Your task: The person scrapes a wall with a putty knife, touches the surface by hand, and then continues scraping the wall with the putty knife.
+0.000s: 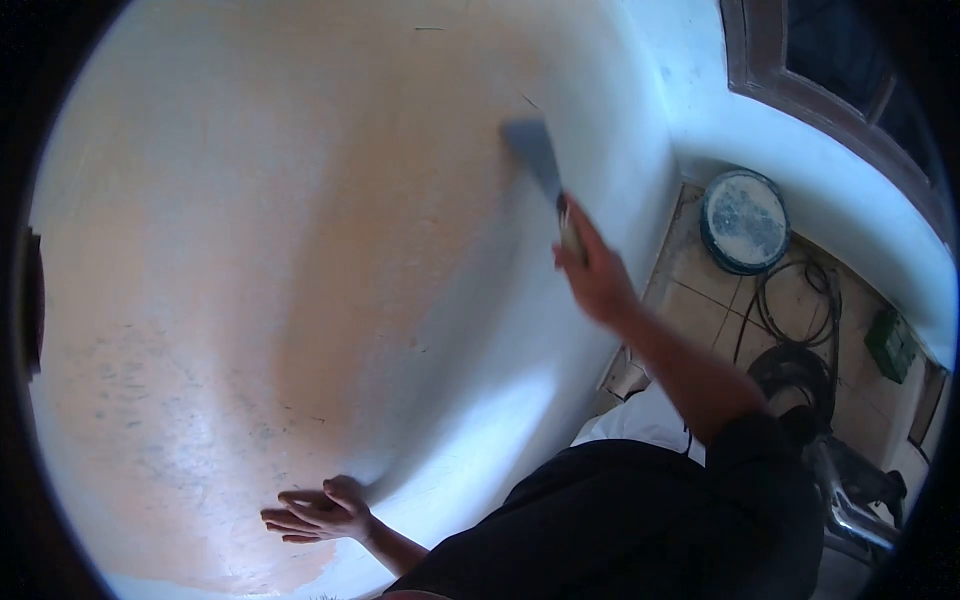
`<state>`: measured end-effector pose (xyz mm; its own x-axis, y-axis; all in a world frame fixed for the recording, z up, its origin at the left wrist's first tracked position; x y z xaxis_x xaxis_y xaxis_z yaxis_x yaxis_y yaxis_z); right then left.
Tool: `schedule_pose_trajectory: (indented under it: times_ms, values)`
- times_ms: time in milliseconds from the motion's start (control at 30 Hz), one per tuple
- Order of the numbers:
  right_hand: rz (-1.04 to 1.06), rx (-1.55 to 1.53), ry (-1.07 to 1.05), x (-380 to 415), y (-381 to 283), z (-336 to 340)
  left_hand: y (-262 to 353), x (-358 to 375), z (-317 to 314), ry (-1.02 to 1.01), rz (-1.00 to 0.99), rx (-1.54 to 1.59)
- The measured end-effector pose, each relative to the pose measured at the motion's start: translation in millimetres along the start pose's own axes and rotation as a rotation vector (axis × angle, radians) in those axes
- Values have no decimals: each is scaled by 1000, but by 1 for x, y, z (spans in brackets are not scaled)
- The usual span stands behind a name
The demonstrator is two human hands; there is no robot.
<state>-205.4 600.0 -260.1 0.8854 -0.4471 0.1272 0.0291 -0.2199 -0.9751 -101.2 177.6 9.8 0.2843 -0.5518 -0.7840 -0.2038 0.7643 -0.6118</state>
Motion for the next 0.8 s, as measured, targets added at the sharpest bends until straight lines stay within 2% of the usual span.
schedule_pose_trajectory:
  times_ms: [33,100,200,267,400,467,533,667,800]
  values:
    - [-62,-103,21,-24,-13,11,3,-2,2,9,-28,-21]
    - [-16,-109,153,-83,-17,39,3,-2,1,-4,-25,-20]
    - [-140,-208,206,-99,-15,49,0,0,0,-21,-6,-22]
    - [-152,-99,157,-65,4,25,-7,4,0,-35,9,-21]
    - [-158,-127,-34,47,57,-25,-5,7,-2,-31,-1,26]
    - [-105,-139,-18,45,58,-25,-12,16,-5,-44,16,3]
    - [-87,-156,26,32,42,-13,-3,3,-1,-35,31,46]
    - [-95,-73,160,-61,-23,31,-3,3,0,-27,66,62]
    - [2,-53,89,-45,-54,12,-1,8,-1,-5,121,89]
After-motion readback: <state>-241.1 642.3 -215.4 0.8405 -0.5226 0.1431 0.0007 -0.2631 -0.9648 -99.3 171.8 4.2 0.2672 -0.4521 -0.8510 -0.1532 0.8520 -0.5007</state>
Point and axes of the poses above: each hand's wrist, its own x-axis away from the middle knuckle, its own z-axis out of the back of the hand, y = z × x, the point moved 7 cm from there along -x, towards the middle knuckle, and after that the axes turned 1 degree about -z, right-handed, at the moved point
